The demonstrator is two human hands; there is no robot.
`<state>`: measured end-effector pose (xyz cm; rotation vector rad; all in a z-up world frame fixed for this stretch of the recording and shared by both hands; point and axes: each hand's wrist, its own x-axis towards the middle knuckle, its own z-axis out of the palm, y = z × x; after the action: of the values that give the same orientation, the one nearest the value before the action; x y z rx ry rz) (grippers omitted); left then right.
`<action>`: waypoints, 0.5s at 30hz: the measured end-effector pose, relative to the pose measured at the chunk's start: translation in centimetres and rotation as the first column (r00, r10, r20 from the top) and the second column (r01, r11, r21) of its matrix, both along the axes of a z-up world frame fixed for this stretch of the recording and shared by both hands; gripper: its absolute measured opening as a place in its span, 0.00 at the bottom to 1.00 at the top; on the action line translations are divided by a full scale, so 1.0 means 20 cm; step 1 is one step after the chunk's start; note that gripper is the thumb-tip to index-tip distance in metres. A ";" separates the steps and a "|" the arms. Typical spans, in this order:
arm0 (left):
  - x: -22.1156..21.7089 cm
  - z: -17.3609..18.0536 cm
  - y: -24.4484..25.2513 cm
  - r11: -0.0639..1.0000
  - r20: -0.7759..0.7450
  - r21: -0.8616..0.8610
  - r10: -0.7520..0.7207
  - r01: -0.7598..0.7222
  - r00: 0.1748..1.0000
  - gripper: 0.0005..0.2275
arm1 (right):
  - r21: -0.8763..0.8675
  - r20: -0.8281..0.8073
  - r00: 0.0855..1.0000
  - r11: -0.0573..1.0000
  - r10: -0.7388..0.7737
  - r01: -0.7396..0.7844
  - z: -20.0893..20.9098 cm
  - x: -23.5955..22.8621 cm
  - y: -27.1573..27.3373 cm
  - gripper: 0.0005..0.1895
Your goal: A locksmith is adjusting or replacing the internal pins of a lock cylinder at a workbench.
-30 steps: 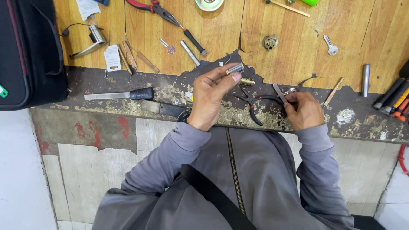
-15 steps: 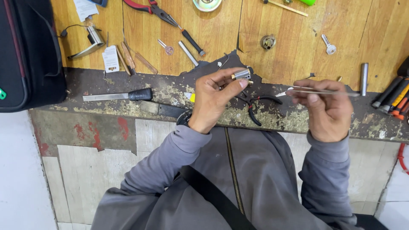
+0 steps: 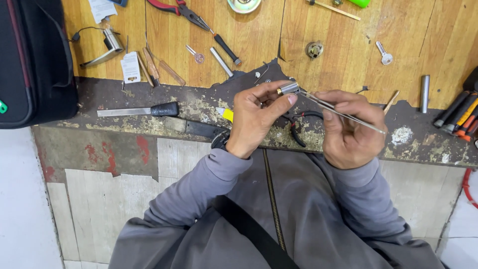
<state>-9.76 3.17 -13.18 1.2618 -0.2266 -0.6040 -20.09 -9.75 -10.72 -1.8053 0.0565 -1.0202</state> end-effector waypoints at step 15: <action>0.00 -0.05 0.01 0.998 0.017 0.060 -0.003 0.002 1.000 0.15 | -0.223 -0.098 0.989 0.966 0.109 -0.128 0.10 0.04 -0.08 0.06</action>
<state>-9.69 3.36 -14.22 1.3252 -0.2255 -0.6057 -19.30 -11.40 -8.66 -2.0349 -0.1209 -0.8933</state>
